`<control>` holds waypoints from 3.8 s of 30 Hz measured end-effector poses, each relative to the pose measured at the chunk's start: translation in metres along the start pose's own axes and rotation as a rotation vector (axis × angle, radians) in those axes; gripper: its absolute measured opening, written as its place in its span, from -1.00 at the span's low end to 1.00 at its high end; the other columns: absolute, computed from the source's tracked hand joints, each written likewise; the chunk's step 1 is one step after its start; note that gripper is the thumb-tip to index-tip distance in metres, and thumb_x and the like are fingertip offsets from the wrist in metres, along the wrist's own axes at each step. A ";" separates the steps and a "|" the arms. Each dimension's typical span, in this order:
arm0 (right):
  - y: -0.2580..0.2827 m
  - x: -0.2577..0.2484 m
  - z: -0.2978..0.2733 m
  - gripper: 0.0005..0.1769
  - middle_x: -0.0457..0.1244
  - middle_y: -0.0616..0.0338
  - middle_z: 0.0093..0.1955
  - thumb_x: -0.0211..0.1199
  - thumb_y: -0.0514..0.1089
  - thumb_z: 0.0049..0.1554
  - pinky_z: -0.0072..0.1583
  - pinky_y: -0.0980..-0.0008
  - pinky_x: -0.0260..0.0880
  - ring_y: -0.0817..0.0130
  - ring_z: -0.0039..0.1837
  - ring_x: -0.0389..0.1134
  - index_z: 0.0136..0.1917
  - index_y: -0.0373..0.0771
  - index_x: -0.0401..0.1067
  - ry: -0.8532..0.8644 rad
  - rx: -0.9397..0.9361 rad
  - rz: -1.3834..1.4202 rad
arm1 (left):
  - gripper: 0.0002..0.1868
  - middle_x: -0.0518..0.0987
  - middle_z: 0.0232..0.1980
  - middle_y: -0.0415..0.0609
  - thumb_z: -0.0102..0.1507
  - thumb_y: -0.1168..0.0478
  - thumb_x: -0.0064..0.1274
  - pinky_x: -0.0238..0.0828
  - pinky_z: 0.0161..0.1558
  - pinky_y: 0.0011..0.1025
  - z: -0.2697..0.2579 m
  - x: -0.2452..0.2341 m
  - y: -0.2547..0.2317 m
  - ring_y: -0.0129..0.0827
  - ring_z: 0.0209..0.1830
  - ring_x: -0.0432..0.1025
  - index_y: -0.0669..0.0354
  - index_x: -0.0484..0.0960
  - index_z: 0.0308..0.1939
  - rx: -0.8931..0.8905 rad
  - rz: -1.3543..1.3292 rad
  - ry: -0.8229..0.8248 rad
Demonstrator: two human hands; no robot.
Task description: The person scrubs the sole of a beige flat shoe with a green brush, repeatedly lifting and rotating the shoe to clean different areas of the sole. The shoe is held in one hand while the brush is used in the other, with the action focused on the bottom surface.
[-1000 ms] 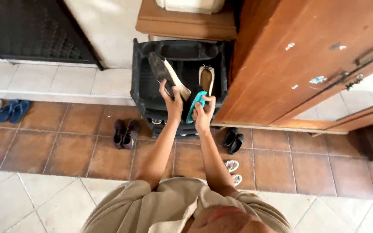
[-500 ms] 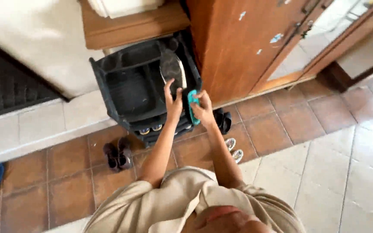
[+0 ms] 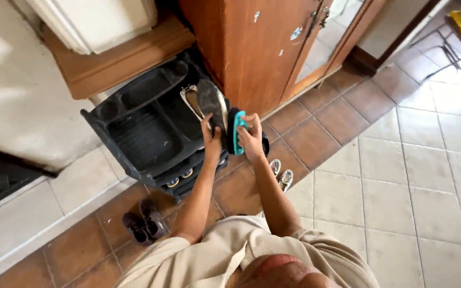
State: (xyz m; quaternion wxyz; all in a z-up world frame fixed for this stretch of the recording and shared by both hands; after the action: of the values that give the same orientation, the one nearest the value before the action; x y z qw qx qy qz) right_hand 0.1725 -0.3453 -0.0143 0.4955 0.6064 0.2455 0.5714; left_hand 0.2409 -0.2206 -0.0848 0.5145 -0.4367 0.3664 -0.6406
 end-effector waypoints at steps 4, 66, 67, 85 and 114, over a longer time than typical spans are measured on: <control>0.000 0.001 -0.003 -0.67 -0.09 0.40 -0.44 0.02 -0.39 0.25 -0.52 0.68 -0.12 0.70 -0.54 -0.12 0.16 0.00 0.17 -0.181 -0.114 0.107 | -0.45 0.04 0.61 0.02 0.49 0.40 -0.27 -0.37 0.53 0.11 -0.016 0.008 -0.040 0.00 0.65 -0.23 -0.18 0.20 0.53 -0.036 -0.047 0.127; 0.094 -0.268 -0.189 -0.64 -0.29 0.53 -0.45 0.02 -0.31 0.19 -0.56 0.72 -0.26 0.71 -0.54 -0.24 0.10 0.19 0.31 -0.730 -0.326 0.379 | -0.54 0.55 0.09 0.37 0.39 0.01 0.05 0.55 0.09 0.05 -0.168 0.359 -0.002 0.16 -0.01 0.55 0.25 0.45 0.24 -1.075 -0.943 0.429; 0.094 -0.272 -0.191 -0.64 -0.29 0.53 -0.45 0.02 -0.31 0.19 -0.56 0.72 -0.26 0.71 -0.54 -0.24 0.10 0.19 0.31 -0.734 -0.330 0.379 | -0.54 0.55 0.09 0.37 0.39 0.01 0.05 0.55 0.09 0.05 -0.175 0.360 0.024 0.16 -0.01 0.55 0.25 0.45 0.24 -1.079 -0.942 0.435; 0.111 -0.313 -0.203 -0.69 -0.28 0.51 -0.48 0.04 -0.28 0.23 -0.56 0.69 -0.25 0.69 -0.55 -0.24 0.09 0.19 0.31 -0.953 -0.490 0.359 | -0.48 0.47 -0.05 0.01 0.23 0.45 0.09 0.48 0.00 -0.28 -0.195 0.362 -0.007 -0.22 -0.08 0.48 0.13 0.50 0.29 -0.839 -0.580 0.758; 0.085 -0.256 -0.179 -0.65 -0.13 0.47 -0.53 0.15 -0.32 0.20 -0.57 0.66 -0.09 0.67 -0.59 -0.10 0.13 0.13 0.28 -0.674 -0.198 0.081 | -0.13 0.09 0.45 0.40 0.39 0.42 -0.06 0.39 0.27 0.17 -0.163 0.296 -0.033 0.10 0.33 0.28 -0.27 -0.26 0.55 -0.710 -0.607 0.230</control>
State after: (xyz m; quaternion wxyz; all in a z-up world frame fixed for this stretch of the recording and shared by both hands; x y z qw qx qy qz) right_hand -0.0756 -0.5427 -0.0800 0.5820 0.7191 -0.0123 0.3794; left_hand 0.0507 -0.5001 -0.0574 0.0795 -0.5988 0.4729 -0.6415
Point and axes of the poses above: each hand's wrist, its own z-axis towards the middle knuckle, its own x-axis out of the palm, y = z × x, the point moved 3 cm from there along z, towards the middle knuckle
